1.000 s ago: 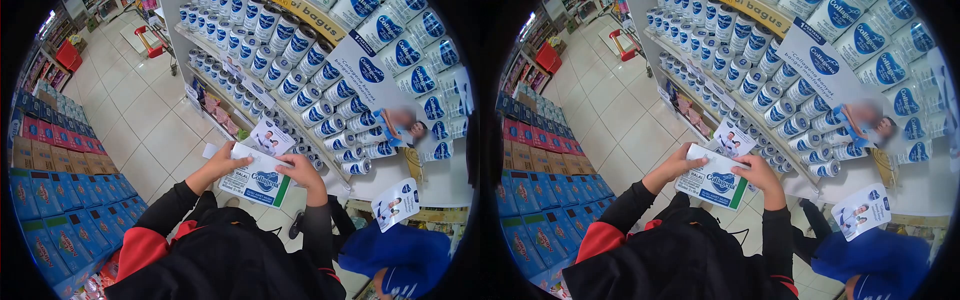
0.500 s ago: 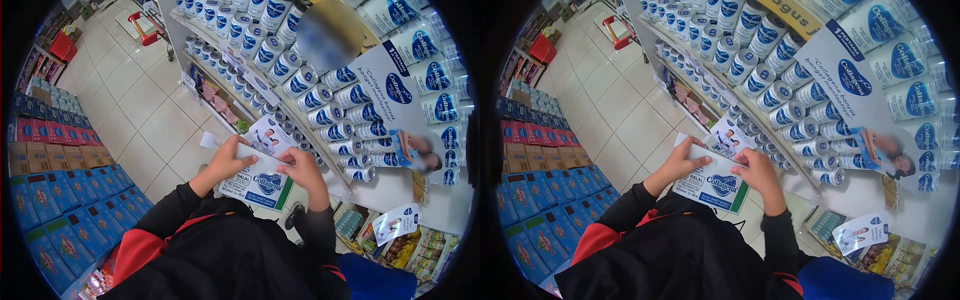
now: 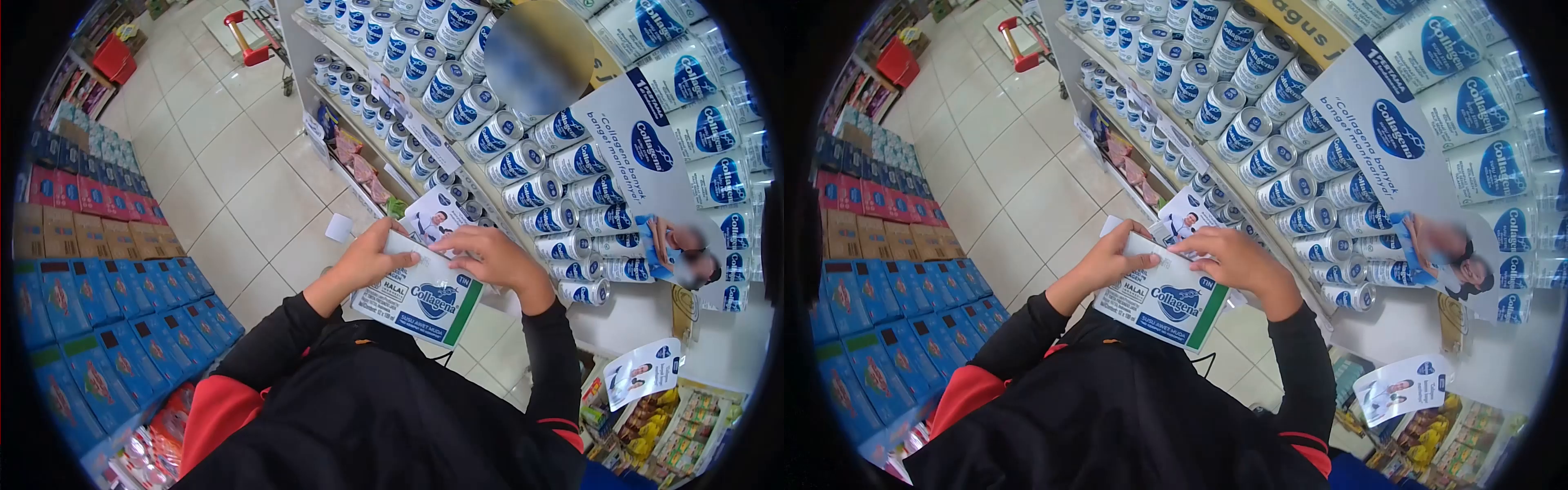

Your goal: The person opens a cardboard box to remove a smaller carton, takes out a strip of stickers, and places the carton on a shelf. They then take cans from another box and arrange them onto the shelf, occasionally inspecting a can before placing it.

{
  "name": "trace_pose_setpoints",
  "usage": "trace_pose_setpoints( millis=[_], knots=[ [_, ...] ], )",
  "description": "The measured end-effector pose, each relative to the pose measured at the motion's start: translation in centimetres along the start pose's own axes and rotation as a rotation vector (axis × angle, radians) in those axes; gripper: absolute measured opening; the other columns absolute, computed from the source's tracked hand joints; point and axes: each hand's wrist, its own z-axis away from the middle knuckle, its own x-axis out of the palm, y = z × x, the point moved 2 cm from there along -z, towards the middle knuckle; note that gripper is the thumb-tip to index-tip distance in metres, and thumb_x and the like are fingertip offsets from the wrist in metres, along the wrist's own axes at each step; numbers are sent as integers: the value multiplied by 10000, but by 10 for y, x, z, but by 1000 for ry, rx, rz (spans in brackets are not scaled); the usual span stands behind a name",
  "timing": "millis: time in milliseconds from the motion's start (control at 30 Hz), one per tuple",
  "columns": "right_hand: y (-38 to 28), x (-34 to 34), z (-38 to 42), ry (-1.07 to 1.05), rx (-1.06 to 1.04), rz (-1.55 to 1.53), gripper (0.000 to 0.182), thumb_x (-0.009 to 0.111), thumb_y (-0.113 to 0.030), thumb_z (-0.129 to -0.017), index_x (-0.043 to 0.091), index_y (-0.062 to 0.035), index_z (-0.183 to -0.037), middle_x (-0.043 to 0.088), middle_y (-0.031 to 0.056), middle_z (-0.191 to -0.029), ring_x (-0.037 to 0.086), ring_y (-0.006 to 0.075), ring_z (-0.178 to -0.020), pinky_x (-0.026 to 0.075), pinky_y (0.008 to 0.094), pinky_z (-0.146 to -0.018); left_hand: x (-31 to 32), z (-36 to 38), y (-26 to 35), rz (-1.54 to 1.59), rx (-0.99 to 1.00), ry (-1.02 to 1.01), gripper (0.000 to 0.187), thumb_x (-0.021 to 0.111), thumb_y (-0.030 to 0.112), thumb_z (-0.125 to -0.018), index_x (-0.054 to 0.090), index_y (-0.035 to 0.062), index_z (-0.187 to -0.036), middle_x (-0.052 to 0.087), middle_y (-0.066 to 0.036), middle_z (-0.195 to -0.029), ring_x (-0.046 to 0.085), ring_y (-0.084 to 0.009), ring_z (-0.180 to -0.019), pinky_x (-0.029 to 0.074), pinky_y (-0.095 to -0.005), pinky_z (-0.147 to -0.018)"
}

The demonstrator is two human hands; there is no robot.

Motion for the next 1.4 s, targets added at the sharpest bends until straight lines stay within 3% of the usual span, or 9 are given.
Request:
trace_pose_setpoints(
  millis=[167,400,867,967,1033,1133,1167,1233,1400],
  knots=[
    [-8,-5,-12,-105,-226,304,400,632,-100,-647,564,-187,-1031,547,79,-829,549,262,-765,435,348,-675,3,11,18,166,-87,48,344,624,176,-727,446,18,-975,570,-112,-788,571,-162,-663,446,-267,-586],
    [-22,-10,-23,-54,-390,697,466,683,-312,-558,573,-247,-1006,541,-30,-815,543,159,-774,411,332,-648,-1,11,0,117,-38,53,311,536,223,-794,449,34,-1024,566,-90,-789,560,-125,-650,436,-241,-578],
    [-6,-24,-44,-207,-677,890,467,667,-365,-543,550,-312,-993,489,-25,-805,522,149,-768,359,333,-686,-1,17,4,161,-64,-24,319,535,249,-787,479,67,-1043,569,-98,-851,554,-142,-767,419,-263,-686],
    [-2,-20,-47,-156,-841,904,505,681,-330,-522,549,-274,-1006,499,-13,-824,517,164,-780,365,332,-695,7,36,10,-184,142,238,324,523,252,-801,463,62,-1056,534,-131,-917,536,-180,-855,417,-302,-728],
    [4,-13,-41,-81,-843,772,558,704,-263,-485,549,-227,-1019,509,-5,-855,518,172,-789,373,322,-707,25,74,19,-665,150,930,428,559,234,-772,403,28,-1113,441,-178,-1066,421,-236,-1032,346,-354,-839],
    [16,-6,-37,-43,-815,645,617,721,-209,-461,530,-209,-1047,509,6,-894,515,175,-827,376,321,-716,57,85,-17,-549,192,1187,523,587,208,-729,326,21,-1142,380,-168,-1121,367,-284,-1053,346,-392,-833],
    [17,-6,-37,-37,-781,625,625,720,-217,-475,514,-219,-1065,504,12,-912,513,177,-854,374,329,-720,59,79,-26,-549,183,1191,523,587,208,-729,326,21,-1142,380,-168,-1121,367,-284,-1053,346,-392,-833],
    [19,-5,-37,-19,-766,600,626,723,-216,-473,515,-210,-1064,503,17,-911,511,181,-857,376,331,-719,58,69,-35,61,339,1205,544,580,172,-726,290,2,-1154,361,-180,-1114,329,-280,-1086,330,-391,-854],
    [35,5,-21,101,-683,492,608,730,-234,-481,514,-154,-1044,502,29,-908,507,195,-860,382,337,-710,9,39,-31,149,455,972,545,608,154,-710,307,18,-1144,378,-135,-1110,358,-238,-1083,327,-370,-877]
  ],
)
